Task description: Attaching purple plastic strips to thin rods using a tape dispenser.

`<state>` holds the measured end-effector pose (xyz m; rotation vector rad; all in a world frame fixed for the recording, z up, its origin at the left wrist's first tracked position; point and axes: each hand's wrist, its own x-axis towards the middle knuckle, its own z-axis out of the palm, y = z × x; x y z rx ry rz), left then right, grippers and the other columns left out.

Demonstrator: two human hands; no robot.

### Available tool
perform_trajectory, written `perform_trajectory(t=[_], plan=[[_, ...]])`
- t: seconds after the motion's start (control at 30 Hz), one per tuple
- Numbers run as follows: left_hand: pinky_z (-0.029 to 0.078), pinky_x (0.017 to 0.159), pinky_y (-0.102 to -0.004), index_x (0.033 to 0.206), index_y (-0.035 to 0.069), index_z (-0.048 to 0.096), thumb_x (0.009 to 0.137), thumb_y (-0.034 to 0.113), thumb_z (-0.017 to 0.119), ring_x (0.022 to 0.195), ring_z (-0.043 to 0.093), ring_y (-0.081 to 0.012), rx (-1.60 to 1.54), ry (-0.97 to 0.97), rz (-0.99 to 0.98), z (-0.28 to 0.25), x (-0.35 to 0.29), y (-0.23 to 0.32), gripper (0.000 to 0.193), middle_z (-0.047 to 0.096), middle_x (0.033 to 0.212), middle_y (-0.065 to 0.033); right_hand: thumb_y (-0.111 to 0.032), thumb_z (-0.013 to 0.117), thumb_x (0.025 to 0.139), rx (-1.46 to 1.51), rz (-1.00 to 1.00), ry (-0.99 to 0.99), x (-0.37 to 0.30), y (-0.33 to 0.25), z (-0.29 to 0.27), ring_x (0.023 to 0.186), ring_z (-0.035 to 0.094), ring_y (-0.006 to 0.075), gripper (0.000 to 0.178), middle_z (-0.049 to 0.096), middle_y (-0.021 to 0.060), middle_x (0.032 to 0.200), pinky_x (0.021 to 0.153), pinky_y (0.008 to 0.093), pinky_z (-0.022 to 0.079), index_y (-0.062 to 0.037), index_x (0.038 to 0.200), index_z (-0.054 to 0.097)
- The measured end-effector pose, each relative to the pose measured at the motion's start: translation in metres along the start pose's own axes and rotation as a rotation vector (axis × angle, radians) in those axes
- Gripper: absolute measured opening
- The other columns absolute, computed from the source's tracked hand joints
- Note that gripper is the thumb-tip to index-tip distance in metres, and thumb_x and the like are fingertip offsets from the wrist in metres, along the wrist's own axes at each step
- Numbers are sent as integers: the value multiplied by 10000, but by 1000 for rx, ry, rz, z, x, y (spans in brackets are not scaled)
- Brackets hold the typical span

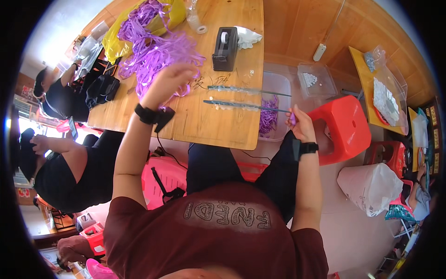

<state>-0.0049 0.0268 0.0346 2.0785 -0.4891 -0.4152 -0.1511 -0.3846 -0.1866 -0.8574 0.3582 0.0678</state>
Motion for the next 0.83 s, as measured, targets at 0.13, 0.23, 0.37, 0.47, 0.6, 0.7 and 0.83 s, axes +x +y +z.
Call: perform_trajectory(t=[0.13,0.23,0.37,0.47,0.6,0.7,0.83], plan=[[527,638,-336,1052,3,693,909,338,656,721,672,-184,297,281,-59,-20,25,-14,366,698,837,-97,-411,576,988,-362,9,195,41,15,-13,923,628,153,387,675,44,1050,808,340,509,-61,1141,643],[529,720,-404,969,2,711,864,464,671,784,700,-273,482,281,-97,-22,40,-41,476,718,835,-148,-476,591,956,-595,18,242,57,21,-9,959,614,163,560,661,54,1122,829,321,480,-52,1321,558],[522,769,-390,928,-9,714,923,361,595,823,688,-257,591,350,88,-36,43,-39,389,724,870,-122,-376,625,956,-572,-141,374,41,24,4,893,583,134,580,642,42,1065,779,298,467,-63,1423,482],[508,758,-334,944,19,663,1014,230,499,771,634,-200,-185,423,410,-52,22,4,276,671,861,-79,-298,653,948,-506,-255,384,6,6,30,878,573,116,568,638,42,1051,758,265,459,-66,1434,473],[377,540,-249,981,12,596,1038,253,502,580,426,-94,-675,8,494,-35,-29,97,265,437,661,9,-194,658,946,-395,-567,409,-30,-24,60,863,583,104,443,650,54,1066,733,227,464,-64,1355,548],[323,508,-224,987,9,601,1040,264,501,549,375,-68,-536,-170,385,-11,-54,138,279,411,630,26,-127,652,939,-371,-785,304,-72,-50,132,841,579,92,388,651,52,1054,730,226,464,-60,1313,577],[251,470,-217,1224,4,564,1021,242,543,502,318,-52,-327,-445,180,38,-54,154,313,358,595,38,-34,661,899,-545,-662,-195,-109,-56,204,825,582,92,479,650,25,1135,750,238,471,-78,1363,551]])
